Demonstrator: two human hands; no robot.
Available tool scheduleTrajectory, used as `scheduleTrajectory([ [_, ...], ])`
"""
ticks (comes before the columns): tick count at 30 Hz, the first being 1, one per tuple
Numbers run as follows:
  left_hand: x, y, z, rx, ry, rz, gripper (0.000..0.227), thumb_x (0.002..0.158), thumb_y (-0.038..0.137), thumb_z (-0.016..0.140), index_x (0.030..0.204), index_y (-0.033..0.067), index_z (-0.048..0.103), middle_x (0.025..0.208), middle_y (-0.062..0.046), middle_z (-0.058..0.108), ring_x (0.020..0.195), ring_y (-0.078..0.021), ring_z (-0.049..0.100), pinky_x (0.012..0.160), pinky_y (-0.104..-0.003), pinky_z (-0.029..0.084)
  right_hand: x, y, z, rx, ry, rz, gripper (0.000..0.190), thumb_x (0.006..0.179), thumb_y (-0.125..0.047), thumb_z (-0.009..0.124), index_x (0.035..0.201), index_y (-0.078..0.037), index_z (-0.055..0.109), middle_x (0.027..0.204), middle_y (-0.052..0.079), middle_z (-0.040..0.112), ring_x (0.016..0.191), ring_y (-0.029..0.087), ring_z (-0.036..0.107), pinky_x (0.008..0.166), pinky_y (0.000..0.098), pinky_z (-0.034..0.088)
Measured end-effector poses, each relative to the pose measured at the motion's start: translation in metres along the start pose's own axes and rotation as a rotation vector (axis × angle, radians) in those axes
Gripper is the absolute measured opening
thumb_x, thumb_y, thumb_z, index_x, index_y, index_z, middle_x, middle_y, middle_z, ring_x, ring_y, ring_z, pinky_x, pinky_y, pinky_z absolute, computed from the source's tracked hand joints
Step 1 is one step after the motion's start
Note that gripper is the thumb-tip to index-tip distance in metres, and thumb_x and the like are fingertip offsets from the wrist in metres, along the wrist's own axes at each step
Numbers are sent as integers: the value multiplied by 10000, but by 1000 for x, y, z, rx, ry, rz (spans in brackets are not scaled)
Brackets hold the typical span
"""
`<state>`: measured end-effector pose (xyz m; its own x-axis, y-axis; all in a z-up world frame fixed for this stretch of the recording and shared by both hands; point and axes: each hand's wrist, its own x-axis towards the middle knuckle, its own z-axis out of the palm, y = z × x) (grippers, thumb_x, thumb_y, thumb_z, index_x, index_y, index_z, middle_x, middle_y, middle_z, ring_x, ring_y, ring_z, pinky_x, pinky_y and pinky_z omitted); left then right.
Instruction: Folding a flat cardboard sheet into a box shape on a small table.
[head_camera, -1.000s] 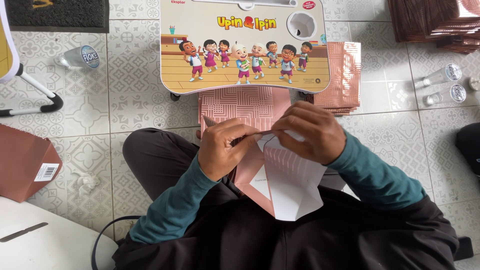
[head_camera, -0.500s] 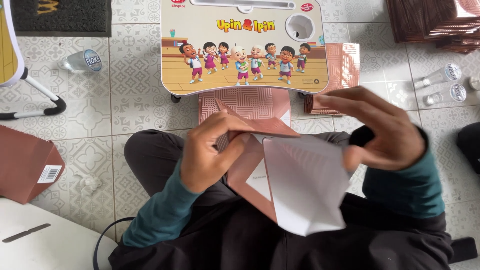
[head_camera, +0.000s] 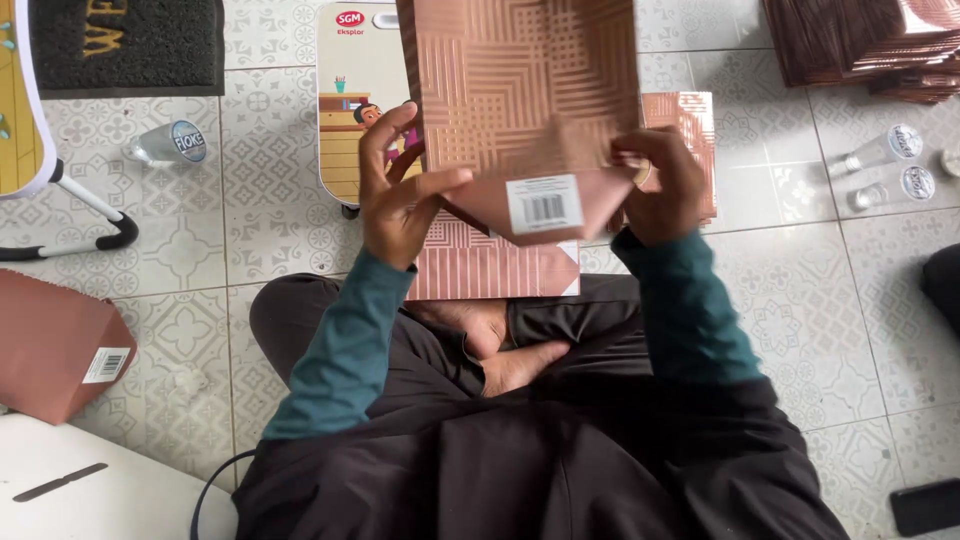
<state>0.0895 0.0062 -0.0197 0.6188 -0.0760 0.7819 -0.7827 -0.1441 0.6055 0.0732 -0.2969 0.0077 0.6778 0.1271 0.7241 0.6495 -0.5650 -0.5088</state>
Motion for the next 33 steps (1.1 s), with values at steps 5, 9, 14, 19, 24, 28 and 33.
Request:
scheduleTrajectory([
  [5,-50,-107,25,84,83,-114,343,876,20,855,1184,147,776,1436,-145,438,1235,-345,599,1017,-452,566,-41,111,74,-10,66,67,293,858,46,780,1093,-128,759,888,112,703,790,361,682,745,452,547],
  [9,-64,-114,18,303,-161,-256,716,867,-39,806,1490,180,527,1318,-176,458,1101,-472,627,909,-575,606,-48,121,90,10,43,130,357,840,59,772,1141,-125,720,943,88,731,845,320,734,767,410,579],
  [14,-66,-133,15,270,-217,-231,663,882,28,816,1471,171,545,1201,-111,579,1086,-360,663,908,-488,588,-46,129,99,32,-42,177,485,837,30,813,1277,-132,687,1003,130,689,898,357,706,807,459,554],
  [19,-65,-121,27,296,-135,-254,637,891,-26,783,1453,177,564,1201,-81,651,1095,-313,679,929,-444,587,-27,122,81,93,20,265,407,931,67,711,1302,-51,589,1030,249,678,878,433,680,801,515,533],
  [24,-77,-101,65,-123,-188,-405,981,850,-116,733,1663,201,283,1636,-138,394,1434,-370,451,1154,-519,437,47,83,30,168,118,31,163,959,186,708,1095,100,738,831,167,629,767,284,610,853,400,523],
  [28,-84,-72,80,-67,-386,-394,679,1002,112,628,1619,183,355,1515,-169,527,1349,-394,544,1147,-551,429,113,-12,38,-105,-74,-336,170,1054,16,715,1043,-57,868,962,83,674,866,265,496,890,399,512],
  [33,-93,-48,48,169,-390,-502,141,1019,267,648,1109,224,747,981,-25,715,878,-250,753,718,-363,624,63,-10,153,-493,-270,-773,156,936,-52,559,797,-108,602,887,130,554,961,371,523,963,563,452],
])
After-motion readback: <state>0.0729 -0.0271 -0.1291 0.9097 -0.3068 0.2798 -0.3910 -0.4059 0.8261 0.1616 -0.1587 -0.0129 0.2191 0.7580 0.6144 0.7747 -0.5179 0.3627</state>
